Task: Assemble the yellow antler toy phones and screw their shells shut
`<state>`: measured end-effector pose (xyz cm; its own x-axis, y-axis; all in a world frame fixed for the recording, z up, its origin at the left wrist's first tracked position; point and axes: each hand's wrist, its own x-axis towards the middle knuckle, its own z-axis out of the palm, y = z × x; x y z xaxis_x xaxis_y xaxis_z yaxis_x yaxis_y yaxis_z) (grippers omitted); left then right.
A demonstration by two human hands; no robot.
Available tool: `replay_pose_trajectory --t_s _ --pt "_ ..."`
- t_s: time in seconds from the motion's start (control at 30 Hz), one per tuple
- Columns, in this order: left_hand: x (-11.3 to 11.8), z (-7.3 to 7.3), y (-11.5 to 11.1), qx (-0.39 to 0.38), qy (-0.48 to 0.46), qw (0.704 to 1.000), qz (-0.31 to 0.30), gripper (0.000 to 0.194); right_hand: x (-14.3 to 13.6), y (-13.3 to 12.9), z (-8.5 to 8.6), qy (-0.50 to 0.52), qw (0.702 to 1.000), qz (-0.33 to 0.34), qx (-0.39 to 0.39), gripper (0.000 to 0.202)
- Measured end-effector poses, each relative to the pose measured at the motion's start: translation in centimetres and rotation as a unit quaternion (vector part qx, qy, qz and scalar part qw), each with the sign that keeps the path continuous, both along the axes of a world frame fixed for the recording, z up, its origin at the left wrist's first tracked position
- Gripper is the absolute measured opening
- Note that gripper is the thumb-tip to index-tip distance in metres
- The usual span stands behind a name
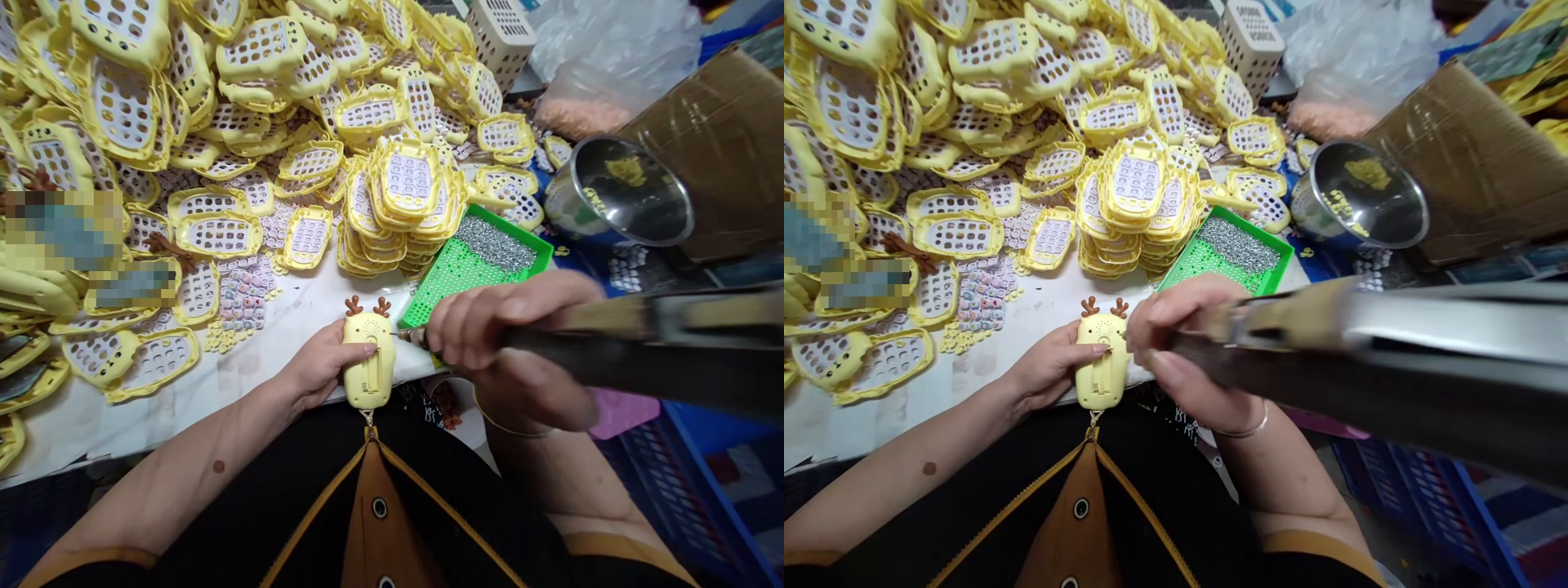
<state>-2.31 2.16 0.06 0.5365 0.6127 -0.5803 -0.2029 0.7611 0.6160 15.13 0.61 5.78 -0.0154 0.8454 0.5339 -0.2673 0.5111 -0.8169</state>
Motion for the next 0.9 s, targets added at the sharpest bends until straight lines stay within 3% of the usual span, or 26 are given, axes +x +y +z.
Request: replay_pose_trajectory --t_s 0.1,0.3,0.43,0.77,0.9 --pt "-0.1 0.1 0.1 -0.008 0.0 1.0 -0.001 0.042 1.3 0.9 0.3 0.003 0.998 -0.061 0.023 0.014" --pt "-0.3 0.1 0.3 -0.019 0.001 1.0 -0.011 0.044 3.0 3.7 -2.7 -0.01 0.993 -0.114 0.031 0.014" --pt "-0.4 -0.2 0.3 -0.016 -0.003 1.0 -0.017 0.045 3.1 4.1 -3.8 0.0 0.992 -0.122 0.022 0.015" --pt "-0.3 -0.1 0.4 -0.023 -0.01 0.999 -0.04 0.037 3.3 4.3 -4.7 -0.057 0.989 -0.135 0.009 0.014" --pt "-0.2 -0.1 0.2 -0.018 0.004 0.999 -0.042 0.038 2.9 3.7 -3.5 -0.024 0.99 -0.137 0.033 0.015"
